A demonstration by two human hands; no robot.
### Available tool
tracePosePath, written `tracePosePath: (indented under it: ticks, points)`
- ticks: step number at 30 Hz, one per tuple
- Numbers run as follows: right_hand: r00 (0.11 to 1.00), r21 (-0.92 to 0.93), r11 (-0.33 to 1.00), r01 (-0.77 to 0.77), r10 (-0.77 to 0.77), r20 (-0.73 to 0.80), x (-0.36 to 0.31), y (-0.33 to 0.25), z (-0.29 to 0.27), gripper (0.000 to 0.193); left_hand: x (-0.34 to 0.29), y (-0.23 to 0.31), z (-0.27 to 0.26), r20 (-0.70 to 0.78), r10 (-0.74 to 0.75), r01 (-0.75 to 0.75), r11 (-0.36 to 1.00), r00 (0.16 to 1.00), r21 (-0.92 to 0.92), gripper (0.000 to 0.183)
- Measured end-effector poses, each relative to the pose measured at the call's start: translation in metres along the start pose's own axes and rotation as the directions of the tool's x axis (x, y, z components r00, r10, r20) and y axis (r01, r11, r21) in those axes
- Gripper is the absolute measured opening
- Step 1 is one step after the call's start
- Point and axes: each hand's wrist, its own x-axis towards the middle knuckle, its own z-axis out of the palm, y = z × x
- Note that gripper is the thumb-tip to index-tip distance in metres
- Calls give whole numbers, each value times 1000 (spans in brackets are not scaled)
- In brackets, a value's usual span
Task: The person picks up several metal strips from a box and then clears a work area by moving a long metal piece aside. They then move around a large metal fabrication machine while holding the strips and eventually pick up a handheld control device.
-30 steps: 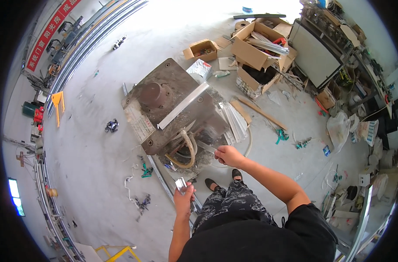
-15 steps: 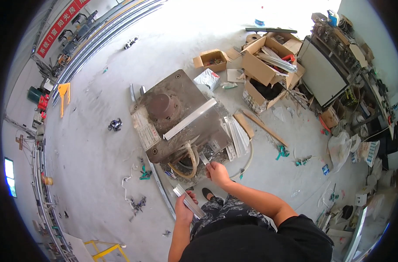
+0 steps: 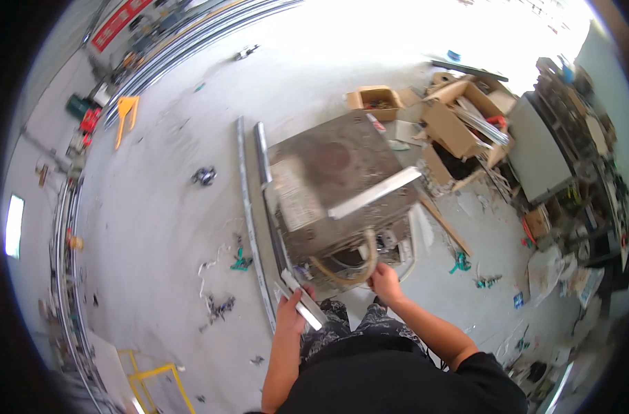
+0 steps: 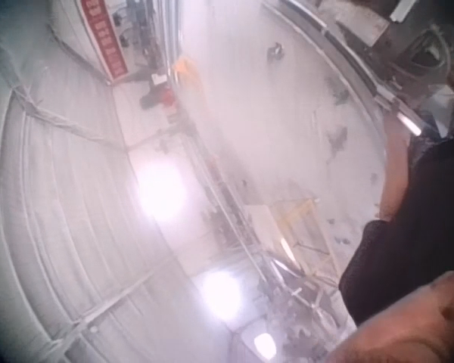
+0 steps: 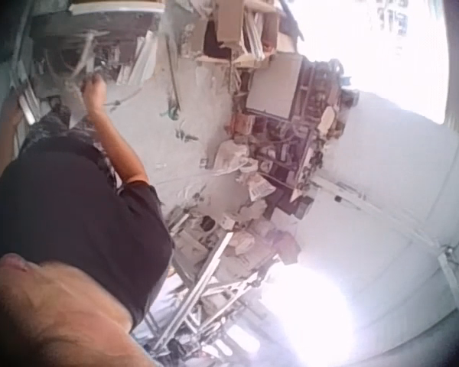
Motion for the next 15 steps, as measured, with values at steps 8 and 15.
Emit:
tracePosePath:
  ticks: [8,15]
  points:
    - [993,134,990,43,-29,-110,0,10,-2,20,25,60,0,45,84,-85,996,995,19,14]
    - [990,6,996,-89,89,-109,-10,-12,-4,15,28,67,15,195,12,-14,1000,981,6,18]
